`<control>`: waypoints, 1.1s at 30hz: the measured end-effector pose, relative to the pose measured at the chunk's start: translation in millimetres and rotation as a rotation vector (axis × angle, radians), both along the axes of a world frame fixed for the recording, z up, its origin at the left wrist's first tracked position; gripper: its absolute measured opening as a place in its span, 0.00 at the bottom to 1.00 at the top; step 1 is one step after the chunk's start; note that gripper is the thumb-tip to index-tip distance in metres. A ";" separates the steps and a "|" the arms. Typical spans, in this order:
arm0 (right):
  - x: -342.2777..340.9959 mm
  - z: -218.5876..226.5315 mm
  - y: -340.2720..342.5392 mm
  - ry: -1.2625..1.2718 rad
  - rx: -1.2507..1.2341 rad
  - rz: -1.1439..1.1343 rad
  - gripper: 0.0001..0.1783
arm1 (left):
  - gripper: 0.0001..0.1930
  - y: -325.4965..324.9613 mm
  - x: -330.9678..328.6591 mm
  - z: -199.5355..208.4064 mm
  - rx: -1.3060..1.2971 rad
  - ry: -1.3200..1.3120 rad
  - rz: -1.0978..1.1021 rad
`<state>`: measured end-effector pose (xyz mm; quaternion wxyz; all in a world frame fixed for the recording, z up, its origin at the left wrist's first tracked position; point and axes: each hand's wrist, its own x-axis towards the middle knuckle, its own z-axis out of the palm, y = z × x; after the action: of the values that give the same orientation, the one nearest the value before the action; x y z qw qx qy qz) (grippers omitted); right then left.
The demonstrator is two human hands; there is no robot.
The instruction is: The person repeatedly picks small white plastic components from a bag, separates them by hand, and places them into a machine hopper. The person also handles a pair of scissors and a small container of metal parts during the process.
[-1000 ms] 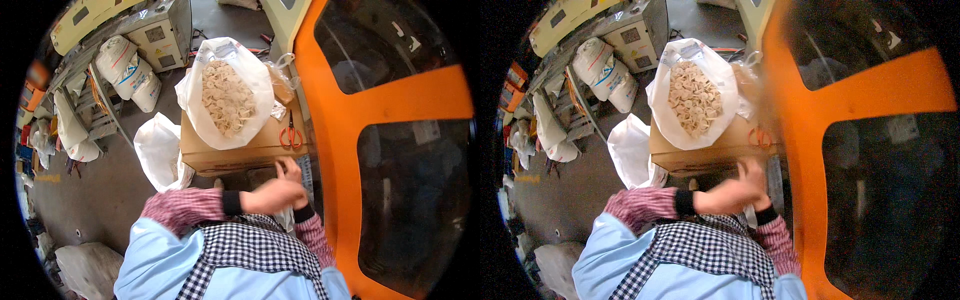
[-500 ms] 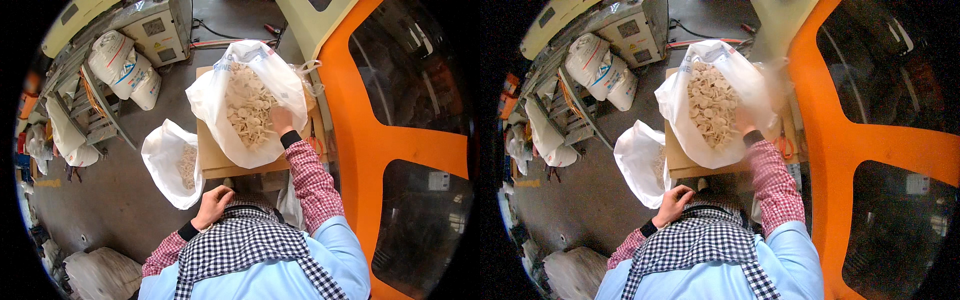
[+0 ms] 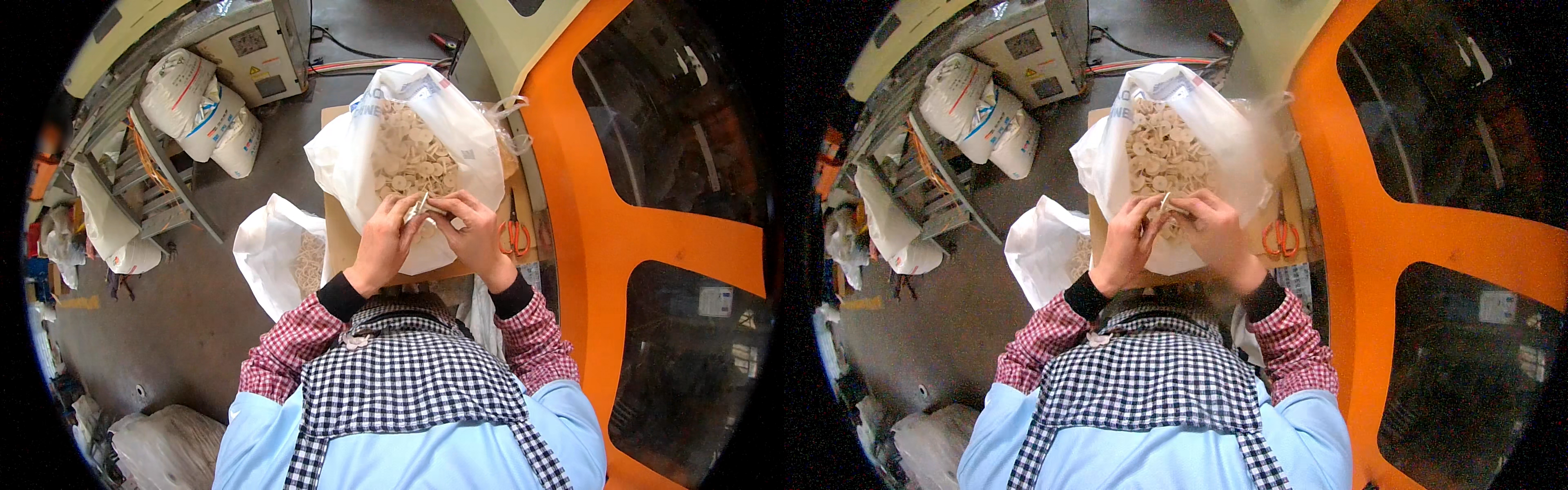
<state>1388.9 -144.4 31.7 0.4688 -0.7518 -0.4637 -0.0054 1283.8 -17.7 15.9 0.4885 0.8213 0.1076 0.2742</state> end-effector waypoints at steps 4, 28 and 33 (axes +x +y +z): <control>0.2 17.4 -0.9 -0.030 0.059 -0.010 0.13 | 0.07 -4.0 5.1 -4.4 0.039 -0.023 0.000; 50.3 -5.3 -25.9 0.798 0.168 0.464 0.11 | 0.20 7.8 5.4 -8.6 -0.677 0.538 -0.635; 58.2 -2.4 -42.1 0.296 -0.027 0.300 0.08 | 0.13 8.5 1.9 -15.5 -1.060 0.478 -0.665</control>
<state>1447.1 -186.4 29.3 0.5170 -0.6733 -0.4966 0.1810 1285.7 -9.3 0.4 0.8472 0.4979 0.0740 -0.1702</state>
